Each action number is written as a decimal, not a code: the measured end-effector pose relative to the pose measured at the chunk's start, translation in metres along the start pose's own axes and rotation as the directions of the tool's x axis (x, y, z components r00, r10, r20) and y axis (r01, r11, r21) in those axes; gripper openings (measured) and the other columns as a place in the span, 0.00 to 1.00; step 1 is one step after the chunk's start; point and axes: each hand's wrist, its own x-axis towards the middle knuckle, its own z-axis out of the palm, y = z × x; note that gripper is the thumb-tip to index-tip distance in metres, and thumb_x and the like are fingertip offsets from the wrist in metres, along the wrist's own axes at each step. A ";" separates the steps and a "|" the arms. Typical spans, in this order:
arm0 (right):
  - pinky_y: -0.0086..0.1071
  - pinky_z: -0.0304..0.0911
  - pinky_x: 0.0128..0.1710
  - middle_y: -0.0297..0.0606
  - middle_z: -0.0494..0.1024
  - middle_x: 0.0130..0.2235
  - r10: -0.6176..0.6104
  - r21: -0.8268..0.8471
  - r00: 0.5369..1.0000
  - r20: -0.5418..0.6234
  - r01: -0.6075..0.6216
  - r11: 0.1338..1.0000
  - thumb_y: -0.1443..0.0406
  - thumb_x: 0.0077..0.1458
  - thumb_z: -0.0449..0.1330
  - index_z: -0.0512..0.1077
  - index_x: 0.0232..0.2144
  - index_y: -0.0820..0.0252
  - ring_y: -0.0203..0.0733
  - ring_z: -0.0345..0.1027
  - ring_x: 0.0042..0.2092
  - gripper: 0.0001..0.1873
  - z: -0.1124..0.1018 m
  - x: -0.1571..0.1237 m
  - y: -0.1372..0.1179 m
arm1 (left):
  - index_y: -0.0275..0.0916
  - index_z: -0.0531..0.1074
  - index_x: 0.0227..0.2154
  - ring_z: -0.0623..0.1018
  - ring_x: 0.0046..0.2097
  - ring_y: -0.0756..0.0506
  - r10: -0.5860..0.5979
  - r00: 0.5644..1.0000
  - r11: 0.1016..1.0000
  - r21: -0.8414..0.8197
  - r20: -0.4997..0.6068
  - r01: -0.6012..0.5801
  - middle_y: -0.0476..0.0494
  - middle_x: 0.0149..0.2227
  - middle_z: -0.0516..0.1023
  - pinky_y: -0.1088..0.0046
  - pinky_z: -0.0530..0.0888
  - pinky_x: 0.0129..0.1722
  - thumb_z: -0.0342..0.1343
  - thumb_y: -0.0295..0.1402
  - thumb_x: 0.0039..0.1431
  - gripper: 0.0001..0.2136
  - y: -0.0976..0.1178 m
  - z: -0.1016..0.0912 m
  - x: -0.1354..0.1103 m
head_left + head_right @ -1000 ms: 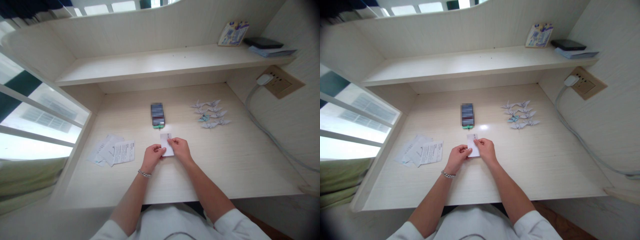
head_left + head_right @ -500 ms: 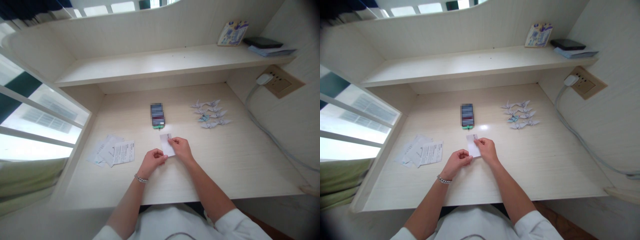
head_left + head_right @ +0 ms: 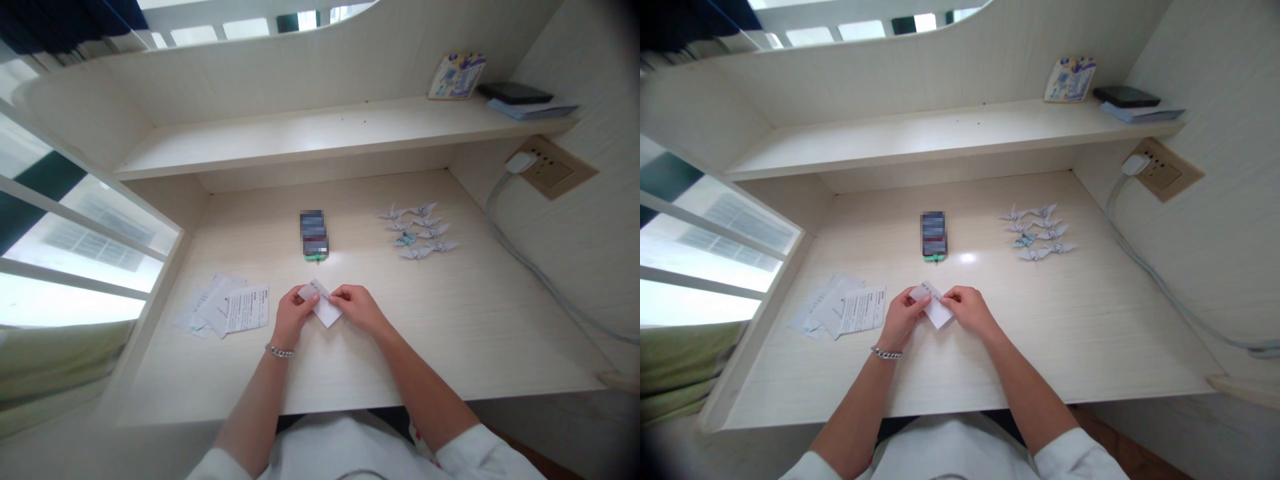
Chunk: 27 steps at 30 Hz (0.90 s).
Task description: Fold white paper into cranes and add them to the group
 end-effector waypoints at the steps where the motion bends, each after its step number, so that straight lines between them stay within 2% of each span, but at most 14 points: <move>1: 0.28 0.59 0.29 0.37 0.77 0.28 -0.028 -0.063 0.999 0.032 0.030 0.998 0.61 0.47 0.58 0.74 0.26 0.60 0.38 0.68 0.30 0.09 -0.002 -0.001 -0.002 | 0.37 0.73 0.35 0.74 0.32 0.48 0.028 1.000 0.996 0.081 -0.009 -0.027 0.46 0.32 0.76 0.74 0.69 0.30 0.62 0.38 0.40 0.17 0.004 -0.003 0.001; 3: 0.28 0.58 0.29 0.36 0.77 0.28 -0.073 -0.141 0.995 0.071 0.082 0.987 0.62 0.47 0.57 0.75 0.27 0.59 0.38 0.68 0.30 0.08 -0.005 -0.002 -0.006 | 0.35 0.74 0.29 0.72 0.29 0.49 0.066 0.997 0.964 0.255 0.030 -0.071 0.46 0.28 0.76 0.76 0.67 0.28 0.61 0.38 0.42 0.12 0.008 -0.007 0.002; 5: 0.28 0.58 0.30 0.36 0.77 0.29 -0.103 -0.169 0.992 0.071 0.114 0.979 0.62 0.49 0.56 0.75 0.28 0.58 0.38 0.68 0.31 0.09 -0.007 -0.002 -0.008 | 0.35 0.74 0.26 0.71 0.27 0.50 0.094 0.994 0.942 0.318 0.052 -0.106 0.46 0.25 0.74 0.77 0.65 0.26 0.59 0.39 0.44 0.11 0.009 -0.010 0.004; 10: 0.28 0.58 0.31 0.36 0.77 0.30 -0.115 -0.180 0.993 0.034 0.120 0.976 0.63 0.50 0.54 0.74 0.29 0.59 0.37 0.67 0.31 0.09 -0.007 -0.001 -0.010 | 0.34 0.73 0.28 0.71 0.28 0.49 0.061 0.992 0.969 0.234 0.109 -0.085 0.46 0.26 0.74 0.76 0.66 0.28 0.58 0.38 0.46 0.11 -0.003 -0.005 0.004; 14: 0.27 0.57 0.28 0.35 0.76 0.28 -0.117 -0.193 0.992 0.049 0.124 0.973 0.64 0.48 0.54 0.74 0.28 0.60 0.36 0.66 0.29 0.09 -0.004 0.001 -0.011 | 0.35 0.73 0.27 0.70 0.28 0.50 0.068 0.990 0.953 0.287 0.122 -0.101 0.47 0.25 0.74 0.77 0.65 0.27 0.57 0.39 0.46 0.12 -0.007 0.000 0.000; 20: 0.26 0.53 0.24 0.34 0.74 0.23 -0.057 -0.213 0.997 0.043 0.065 0.975 0.65 0.45 0.54 0.73 0.23 0.61 0.35 0.64 0.26 0.08 -0.003 0.003 -0.010 | 0.36 0.73 0.27 0.69 0.28 0.50 0.143 0.989 0.914 0.379 0.029 -0.143 0.48 0.25 0.73 0.77 0.64 0.27 0.56 0.40 0.47 0.12 -0.010 0.002 -0.002; 24: 0.25 0.54 0.23 0.32 0.72 0.22 -0.008 -0.162 0.999 0.039 0.015 0.987 0.67 0.42 0.55 0.72 0.21 0.61 0.34 0.63 0.25 0.06 -0.010 0.002 -0.005 | 0.36 0.73 0.28 0.69 0.28 0.50 0.166 0.982 0.933 0.337 -0.092 -0.126 0.48 0.25 0.73 0.77 0.64 0.26 0.56 0.41 0.46 0.12 -0.015 0.001 0.001; 27: 0.25 0.55 0.23 0.32 0.72 0.20 0.064 -0.080 0.995 0.075 -0.058 0.995 0.68 0.41 0.54 0.71 0.20 0.62 0.34 0.63 0.24 0.06 -0.018 -0.001 0.001 | 0.35 0.72 0.28 0.70 0.28 0.50 0.172 0.975 0.949 0.287 -0.140 -0.126 0.48 0.26 0.73 0.77 0.65 0.27 0.57 0.41 0.46 0.13 -0.016 -0.001 0.002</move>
